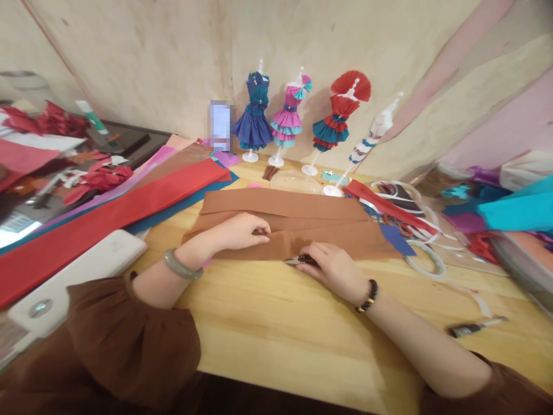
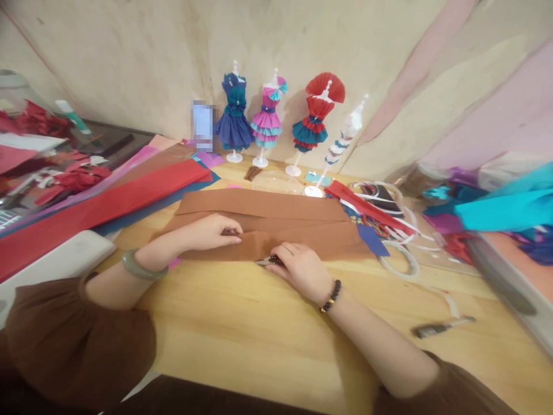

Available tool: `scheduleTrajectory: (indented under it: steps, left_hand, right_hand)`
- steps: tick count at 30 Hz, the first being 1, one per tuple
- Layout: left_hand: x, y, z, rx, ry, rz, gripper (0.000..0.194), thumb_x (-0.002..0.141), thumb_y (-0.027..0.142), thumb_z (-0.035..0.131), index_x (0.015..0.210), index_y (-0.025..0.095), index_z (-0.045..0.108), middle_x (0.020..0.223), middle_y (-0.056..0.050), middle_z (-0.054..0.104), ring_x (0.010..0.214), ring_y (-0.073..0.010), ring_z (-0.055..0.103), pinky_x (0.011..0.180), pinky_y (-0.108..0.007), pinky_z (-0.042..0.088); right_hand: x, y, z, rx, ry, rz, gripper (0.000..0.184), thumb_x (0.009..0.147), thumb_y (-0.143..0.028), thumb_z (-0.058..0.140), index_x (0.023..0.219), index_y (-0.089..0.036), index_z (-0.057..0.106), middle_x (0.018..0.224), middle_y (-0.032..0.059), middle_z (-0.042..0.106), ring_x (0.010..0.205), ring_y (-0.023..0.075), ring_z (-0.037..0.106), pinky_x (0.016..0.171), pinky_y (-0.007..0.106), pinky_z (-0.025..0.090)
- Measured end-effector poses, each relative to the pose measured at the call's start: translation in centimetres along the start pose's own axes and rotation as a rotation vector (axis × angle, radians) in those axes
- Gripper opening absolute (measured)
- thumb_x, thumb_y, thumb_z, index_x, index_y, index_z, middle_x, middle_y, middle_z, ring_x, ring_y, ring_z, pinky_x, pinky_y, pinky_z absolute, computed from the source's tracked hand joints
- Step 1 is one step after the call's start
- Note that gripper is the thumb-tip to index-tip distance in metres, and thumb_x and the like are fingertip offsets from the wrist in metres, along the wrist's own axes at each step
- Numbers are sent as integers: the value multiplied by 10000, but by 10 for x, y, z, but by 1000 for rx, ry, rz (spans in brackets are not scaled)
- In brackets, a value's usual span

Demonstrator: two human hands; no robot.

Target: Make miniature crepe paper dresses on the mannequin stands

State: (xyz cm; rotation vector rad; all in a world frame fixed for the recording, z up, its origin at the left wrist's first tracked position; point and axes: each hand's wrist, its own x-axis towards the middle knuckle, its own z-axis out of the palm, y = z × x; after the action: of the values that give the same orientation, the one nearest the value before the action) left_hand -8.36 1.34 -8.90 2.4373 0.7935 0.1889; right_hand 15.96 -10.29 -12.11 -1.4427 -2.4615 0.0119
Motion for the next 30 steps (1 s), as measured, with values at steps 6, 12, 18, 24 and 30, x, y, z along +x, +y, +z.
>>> scheduleTrajectory:
  steps: [6, 12, 18, 24, 30]
  left_hand:
    - [1, -2, 2, 8, -29, 13, 191, 825, 296, 556, 881, 183, 700, 836, -6, 714, 682, -123, 600, 642, -220, 373]
    - [1, 3, 3, 32, -7, -3, 260, 836, 420, 562, 880, 203, 699, 877, -3, 714, 727, -144, 609, 651, -228, 370]
    - [3, 8, 12, 164, 69, -47, 329, 849, 496, 541, 799, 195, 665, 785, -12, 692, 675, -155, 594, 602, -245, 340]
    - [4, 11, 17, 252, 68, -58, 274, 848, 472, 563, 806, 211, 635, 755, -5, 690, 670, -163, 597, 600, -248, 323]
    - [2, 16, 14, 277, 32, -61, 295, 791, 506, 627, 859, 219, 637, 805, -7, 699, 732, -187, 618, 612, -259, 326]
  right_hand:
    - [-9, 5, -3, 68, 27, 42, 260, 949, -430, 464, 944, -197, 581, 879, 64, 662, 782, 192, 616, 697, 298, 460]
    - [-14, 5, -2, 26, 46, 27, 337, 957, -473, 418, 916, -193, 601, 824, 64, 661, 721, 179, 617, 656, 294, 461]
    - [-6, 0, 1, -9, 56, 20, 321, 951, -473, 429, 905, -195, 582, 834, 62, 655, 730, 189, 612, 664, 295, 450]
    - [-1, 4, 2, -38, 46, -24, 309, 943, -458, 459, 882, -186, 593, 806, 62, 650, 704, 186, 602, 662, 298, 440]
    - [-5, 5, -3, 68, 28, -23, 328, 949, -477, 434, 926, -185, 581, 837, 65, 657, 727, 177, 616, 648, 280, 452]
